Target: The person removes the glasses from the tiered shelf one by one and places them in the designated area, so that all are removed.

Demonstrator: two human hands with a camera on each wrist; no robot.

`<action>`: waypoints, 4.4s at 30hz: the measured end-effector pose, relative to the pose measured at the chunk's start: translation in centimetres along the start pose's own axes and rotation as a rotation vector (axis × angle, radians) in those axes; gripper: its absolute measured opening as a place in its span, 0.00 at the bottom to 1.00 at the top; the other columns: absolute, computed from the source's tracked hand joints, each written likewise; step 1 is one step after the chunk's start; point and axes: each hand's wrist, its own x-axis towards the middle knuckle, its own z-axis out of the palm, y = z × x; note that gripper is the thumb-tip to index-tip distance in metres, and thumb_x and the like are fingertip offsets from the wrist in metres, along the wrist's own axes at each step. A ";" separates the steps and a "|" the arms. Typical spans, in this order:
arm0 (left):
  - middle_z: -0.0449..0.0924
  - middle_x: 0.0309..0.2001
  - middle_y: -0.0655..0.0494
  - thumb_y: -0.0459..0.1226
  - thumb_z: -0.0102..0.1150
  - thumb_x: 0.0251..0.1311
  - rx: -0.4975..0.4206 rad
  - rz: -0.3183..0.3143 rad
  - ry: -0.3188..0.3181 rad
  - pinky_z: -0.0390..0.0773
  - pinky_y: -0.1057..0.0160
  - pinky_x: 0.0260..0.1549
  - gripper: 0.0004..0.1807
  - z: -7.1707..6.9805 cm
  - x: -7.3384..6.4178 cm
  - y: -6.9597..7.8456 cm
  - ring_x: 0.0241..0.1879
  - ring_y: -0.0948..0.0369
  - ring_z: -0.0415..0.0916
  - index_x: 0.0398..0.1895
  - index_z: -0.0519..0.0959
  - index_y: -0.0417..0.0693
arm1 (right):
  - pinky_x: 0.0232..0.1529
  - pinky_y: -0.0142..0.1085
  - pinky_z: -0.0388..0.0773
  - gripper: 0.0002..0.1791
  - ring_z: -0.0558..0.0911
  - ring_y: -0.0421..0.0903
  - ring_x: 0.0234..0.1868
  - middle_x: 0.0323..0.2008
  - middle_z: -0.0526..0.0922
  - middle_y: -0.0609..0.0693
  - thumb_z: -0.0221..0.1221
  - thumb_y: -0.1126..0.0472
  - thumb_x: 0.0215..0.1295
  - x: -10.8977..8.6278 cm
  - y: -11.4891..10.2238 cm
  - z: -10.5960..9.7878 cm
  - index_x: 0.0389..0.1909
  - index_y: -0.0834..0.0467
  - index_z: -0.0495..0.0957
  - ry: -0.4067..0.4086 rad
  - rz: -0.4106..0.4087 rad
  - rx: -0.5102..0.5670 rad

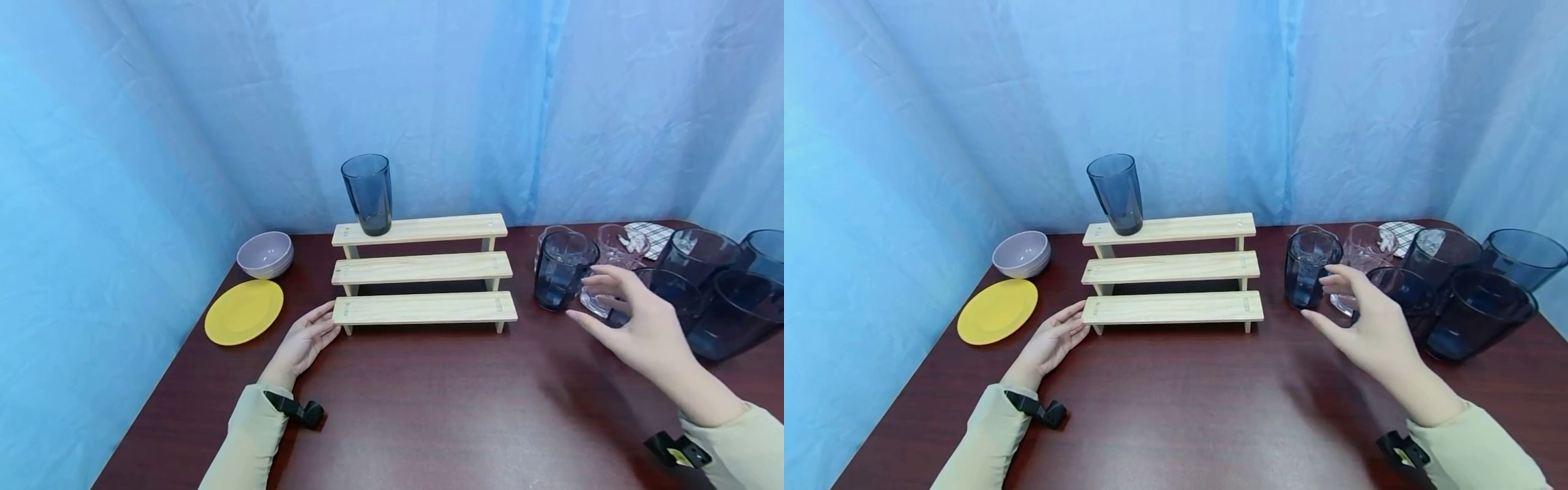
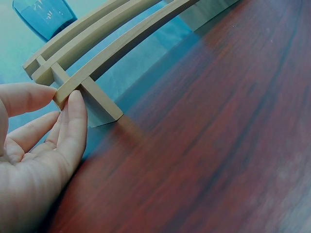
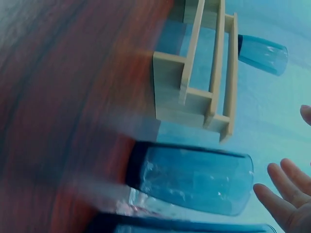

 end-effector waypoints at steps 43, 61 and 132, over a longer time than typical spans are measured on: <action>0.75 0.45 0.61 0.24 0.39 0.67 0.000 0.018 0.000 0.77 0.72 0.44 0.31 0.2 0.1 -0.2 0.41 0.70 0.77 0.73 0.49 0.36 | 0.63 0.51 0.66 0.48 0.67 0.55 0.65 0.64 0.67 0.58 0.70 0.50 0.51 10.5 -5.3 12.2 0.71 0.53 0.55 -0.283 0.108 0.226; 0.77 0.43 0.62 0.23 0.38 0.67 -0.011 0.038 0.002 0.77 0.73 0.43 0.31 0.2 0.0 0.0 0.40 0.70 0.78 0.73 0.47 0.34 | 0.62 0.50 0.68 0.53 0.65 0.53 0.66 0.67 0.62 0.56 0.71 0.50 0.50 14.8 -6.6 17.7 0.73 0.46 0.48 -0.269 0.179 0.374; 0.76 0.43 0.63 0.23 0.37 0.67 0.009 0.033 -0.019 0.77 0.73 0.44 0.31 0.2 0.7 -0.4 0.41 0.70 0.77 0.73 0.48 0.36 | 0.54 0.49 0.75 0.54 0.72 0.53 0.61 0.63 0.68 0.55 0.71 0.52 0.49 18.2 -10.8 20.5 0.72 0.38 0.46 -0.200 0.176 0.474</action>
